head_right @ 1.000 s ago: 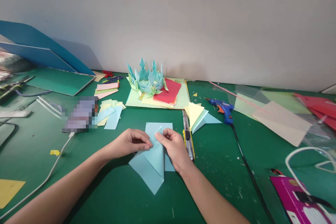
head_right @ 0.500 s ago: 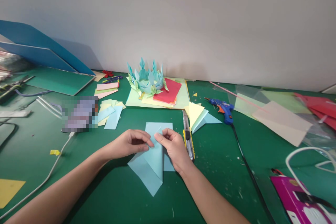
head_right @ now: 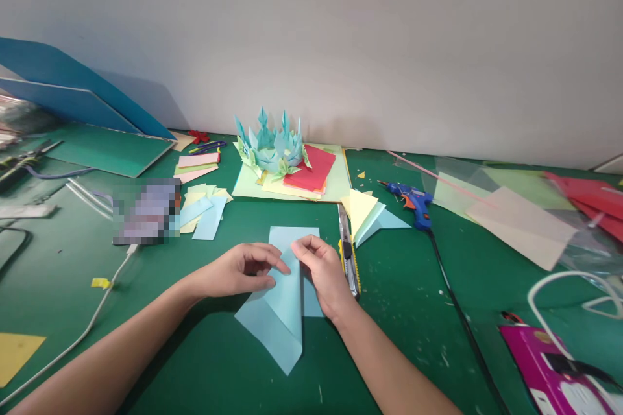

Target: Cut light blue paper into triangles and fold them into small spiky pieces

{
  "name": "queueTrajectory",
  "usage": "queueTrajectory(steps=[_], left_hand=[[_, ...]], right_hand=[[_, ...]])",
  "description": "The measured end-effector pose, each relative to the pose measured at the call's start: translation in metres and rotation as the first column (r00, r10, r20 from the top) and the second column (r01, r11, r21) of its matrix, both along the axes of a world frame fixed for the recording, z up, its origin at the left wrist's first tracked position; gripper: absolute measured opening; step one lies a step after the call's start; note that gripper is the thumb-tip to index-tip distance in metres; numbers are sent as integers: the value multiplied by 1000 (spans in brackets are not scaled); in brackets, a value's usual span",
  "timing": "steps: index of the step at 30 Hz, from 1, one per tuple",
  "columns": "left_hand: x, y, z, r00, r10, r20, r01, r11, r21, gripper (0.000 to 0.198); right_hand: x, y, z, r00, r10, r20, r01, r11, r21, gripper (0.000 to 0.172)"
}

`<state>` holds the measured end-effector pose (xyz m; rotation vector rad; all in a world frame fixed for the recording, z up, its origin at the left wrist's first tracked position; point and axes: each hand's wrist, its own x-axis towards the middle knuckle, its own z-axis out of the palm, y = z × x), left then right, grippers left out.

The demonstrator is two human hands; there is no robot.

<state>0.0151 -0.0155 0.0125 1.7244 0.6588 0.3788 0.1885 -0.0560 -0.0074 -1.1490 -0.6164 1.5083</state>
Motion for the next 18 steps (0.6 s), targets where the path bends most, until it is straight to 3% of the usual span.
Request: queueTrajectory(steps=[18], left_hand=[[-1,-1,-3,997,-42,-58,43,999,14,35]], right_hand=[[0,1,-1,1000,-7,-28,6,1000,-22,35]])
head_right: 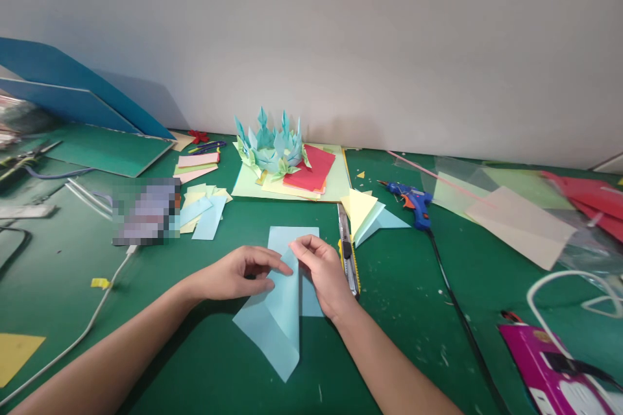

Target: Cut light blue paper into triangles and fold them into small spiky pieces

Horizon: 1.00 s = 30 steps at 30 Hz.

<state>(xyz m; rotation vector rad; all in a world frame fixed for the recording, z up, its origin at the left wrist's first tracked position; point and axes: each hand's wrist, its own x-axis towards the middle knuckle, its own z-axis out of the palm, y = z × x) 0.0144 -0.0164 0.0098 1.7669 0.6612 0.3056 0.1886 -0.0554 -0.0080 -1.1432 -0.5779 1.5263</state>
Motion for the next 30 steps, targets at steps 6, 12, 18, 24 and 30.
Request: queueTrajectory(steps=[6,12,18,24,30], left_hand=[[1,0,2,1000,-15,0,15,1000,-2,35],[1,0,3,1000,-21,-13,21,999,24,38],[1,3,-6,974,221,-43,-212,966,150,37],[0,7,-11,903,428,-37,-412,886,212,39],[-1,10,-8,869,495,1,-488,855,174,40]], right_hand=[[0,0,2,999,-31,-26,31,999,16,31],[1,1,0,1000,3,29,-4,999,33,32],[-3,-2,-14,897,7,441,-125,963,240,46],[-6,-13,-18,510,-251,823,-343,817,462,42],[-4,-18,-17,332,-294,897,-385,825,413,54]])
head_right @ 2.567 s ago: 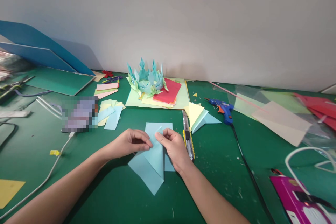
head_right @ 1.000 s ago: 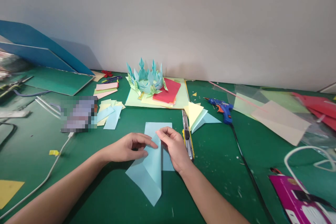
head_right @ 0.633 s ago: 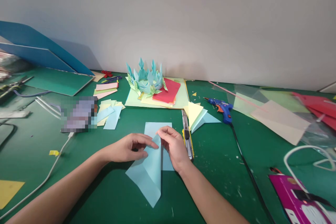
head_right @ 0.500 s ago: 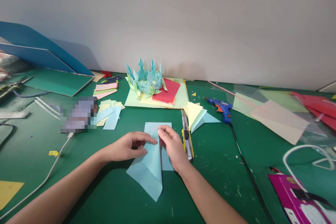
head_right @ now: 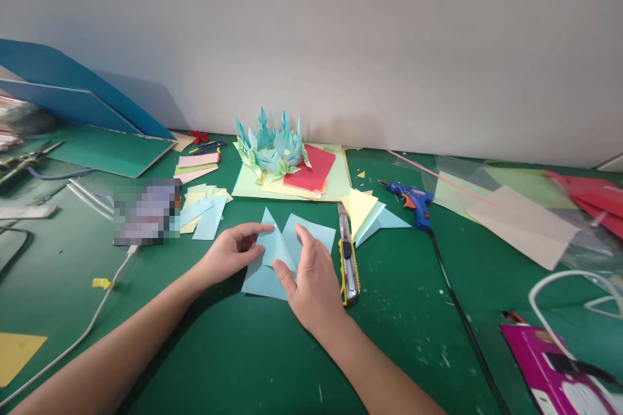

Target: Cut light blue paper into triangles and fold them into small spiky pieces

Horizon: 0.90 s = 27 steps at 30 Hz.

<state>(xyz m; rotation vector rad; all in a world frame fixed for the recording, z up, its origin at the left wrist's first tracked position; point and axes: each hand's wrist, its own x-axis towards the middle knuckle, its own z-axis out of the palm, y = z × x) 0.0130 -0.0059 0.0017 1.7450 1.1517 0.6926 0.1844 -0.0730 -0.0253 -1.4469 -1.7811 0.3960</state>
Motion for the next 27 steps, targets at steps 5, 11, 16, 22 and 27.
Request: queueTrajectory(steps=[5,11,16,22,27], left_hand=[[-4,2,7,998,11,66,-6,998,-66,43],[-5,1,6,997,3,71,3,996,-89,42],[-1,-1,0,998,-22,-52,23,999,23,37],[-3,-1,-6,985,-66,-162,91,984,153,34],[-4,-3,-6,987,-67,-145,95,976,196,28]], right_hand=[[-2,-4,1,955,268,-126,-275,960,-50,62],[7,0,1,993,98,-59,-94,993,74,60],[6,0,-1,990,136,-43,-136,991,0,61],[1,1,-2,970,207,128,-213,977,35,54],[4,5,-3,949,200,242,-200,979,-26,52]])
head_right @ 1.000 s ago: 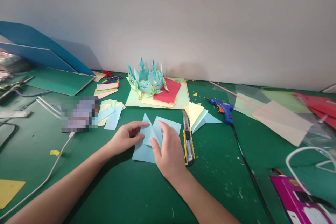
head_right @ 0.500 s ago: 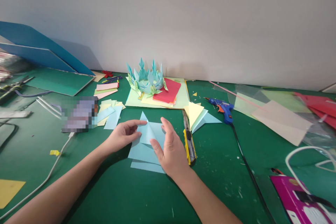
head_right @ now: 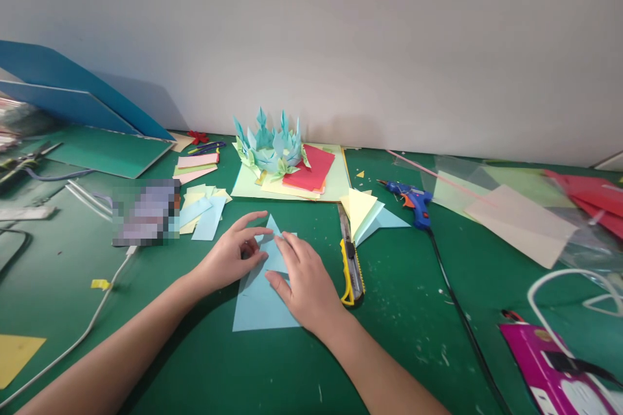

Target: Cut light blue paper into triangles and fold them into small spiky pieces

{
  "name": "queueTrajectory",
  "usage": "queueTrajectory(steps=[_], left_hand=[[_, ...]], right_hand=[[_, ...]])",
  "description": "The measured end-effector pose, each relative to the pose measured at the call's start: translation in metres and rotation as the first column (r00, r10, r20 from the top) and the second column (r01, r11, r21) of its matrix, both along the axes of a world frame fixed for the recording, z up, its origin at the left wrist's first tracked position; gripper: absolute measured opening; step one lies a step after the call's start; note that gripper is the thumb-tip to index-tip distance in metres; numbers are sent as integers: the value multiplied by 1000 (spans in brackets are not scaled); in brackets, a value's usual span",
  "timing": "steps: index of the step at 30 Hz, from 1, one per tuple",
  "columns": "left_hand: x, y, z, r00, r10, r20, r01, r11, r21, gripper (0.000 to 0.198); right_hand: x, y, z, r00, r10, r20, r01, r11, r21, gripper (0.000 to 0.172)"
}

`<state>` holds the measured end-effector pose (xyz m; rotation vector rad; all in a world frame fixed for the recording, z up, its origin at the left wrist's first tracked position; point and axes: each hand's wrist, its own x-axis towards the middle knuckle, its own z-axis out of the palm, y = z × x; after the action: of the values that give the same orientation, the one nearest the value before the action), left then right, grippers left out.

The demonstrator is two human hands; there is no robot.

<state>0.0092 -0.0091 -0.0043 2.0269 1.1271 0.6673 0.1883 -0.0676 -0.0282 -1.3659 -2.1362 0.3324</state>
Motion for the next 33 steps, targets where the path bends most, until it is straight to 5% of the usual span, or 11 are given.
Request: queueTrajectory(steps=[19,25,33], left_hand=[[-4,2,13,962,-107,-252,127,990,65,21],[-16,11,16,928,-252,-276,291,950,111,44],[-17,12,13,923,-262,-280,303,946,114,49]], right_hand=[[-3,1,5,981,35,189,-31,999,-29,47],[-4,1,6,982,29,189,-27,1000,-13,47],[-5,1,4,972,22,234,-24,1000,7,47]])
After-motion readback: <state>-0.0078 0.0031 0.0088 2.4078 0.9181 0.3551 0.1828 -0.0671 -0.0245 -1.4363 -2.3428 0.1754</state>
